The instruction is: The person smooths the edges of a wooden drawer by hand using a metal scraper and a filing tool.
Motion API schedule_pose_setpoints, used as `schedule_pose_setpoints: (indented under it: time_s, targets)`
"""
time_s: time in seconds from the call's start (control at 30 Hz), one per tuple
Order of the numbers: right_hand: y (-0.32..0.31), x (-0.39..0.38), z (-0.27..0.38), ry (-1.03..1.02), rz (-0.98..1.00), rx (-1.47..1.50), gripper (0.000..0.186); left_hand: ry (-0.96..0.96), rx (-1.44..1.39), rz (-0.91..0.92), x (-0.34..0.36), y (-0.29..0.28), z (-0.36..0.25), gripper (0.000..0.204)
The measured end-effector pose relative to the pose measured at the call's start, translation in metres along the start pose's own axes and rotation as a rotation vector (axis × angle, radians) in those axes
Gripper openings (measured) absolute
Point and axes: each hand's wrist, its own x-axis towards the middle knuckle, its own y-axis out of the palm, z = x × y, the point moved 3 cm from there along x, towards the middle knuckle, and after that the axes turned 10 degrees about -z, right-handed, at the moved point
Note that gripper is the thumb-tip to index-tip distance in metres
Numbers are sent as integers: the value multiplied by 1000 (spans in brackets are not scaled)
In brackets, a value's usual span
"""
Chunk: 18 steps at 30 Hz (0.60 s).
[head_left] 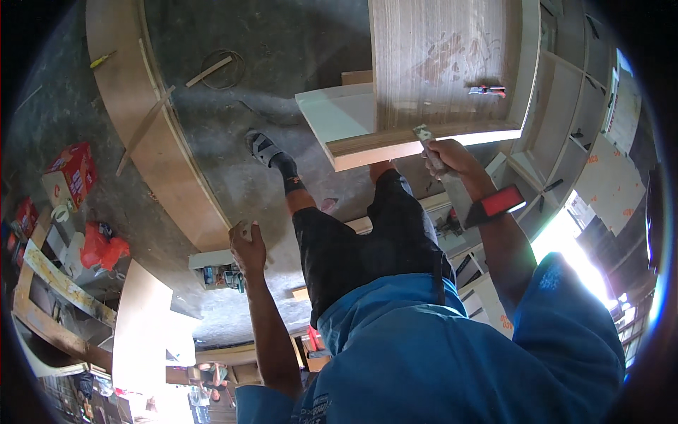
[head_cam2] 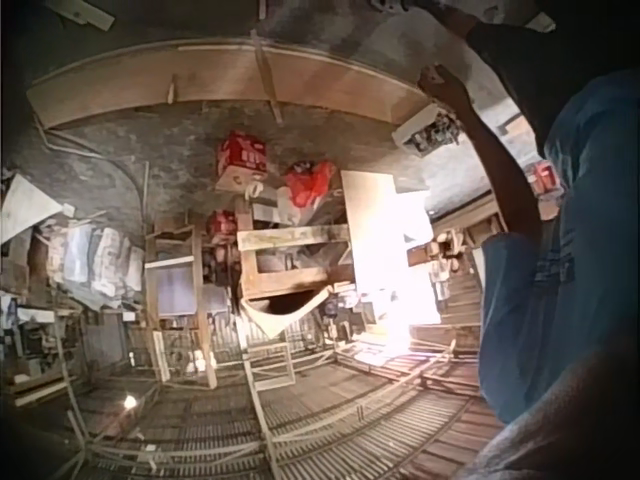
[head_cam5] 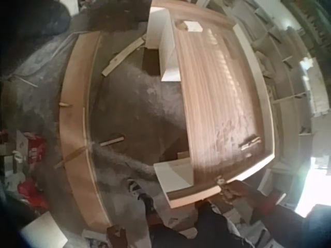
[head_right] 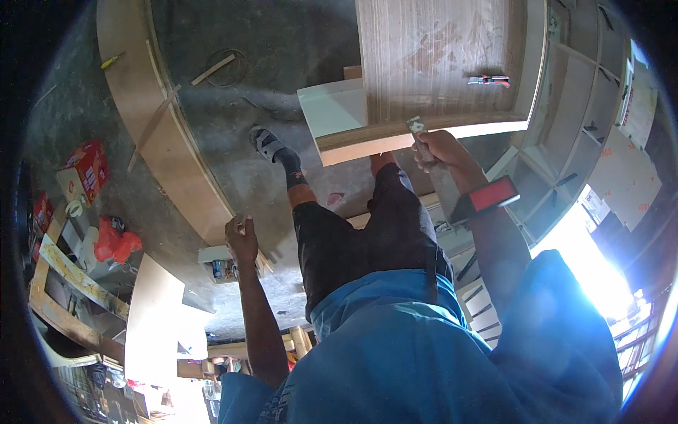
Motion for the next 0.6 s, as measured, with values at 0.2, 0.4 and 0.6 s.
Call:
schedule_pose_setpoints:
  time_s: [0.2,0.4,0.6]
  targets:
    - [202,16,-8,-1085,209,-998,30,122,13,-7,9,18,-53,35]
    - [205,-41,0,-134,324,-4,32,31,-228,73,4,59,-106,38]
    - [14,-56,19,-114,-29,71,41,-1,-422,272,-9,118,-177,43]
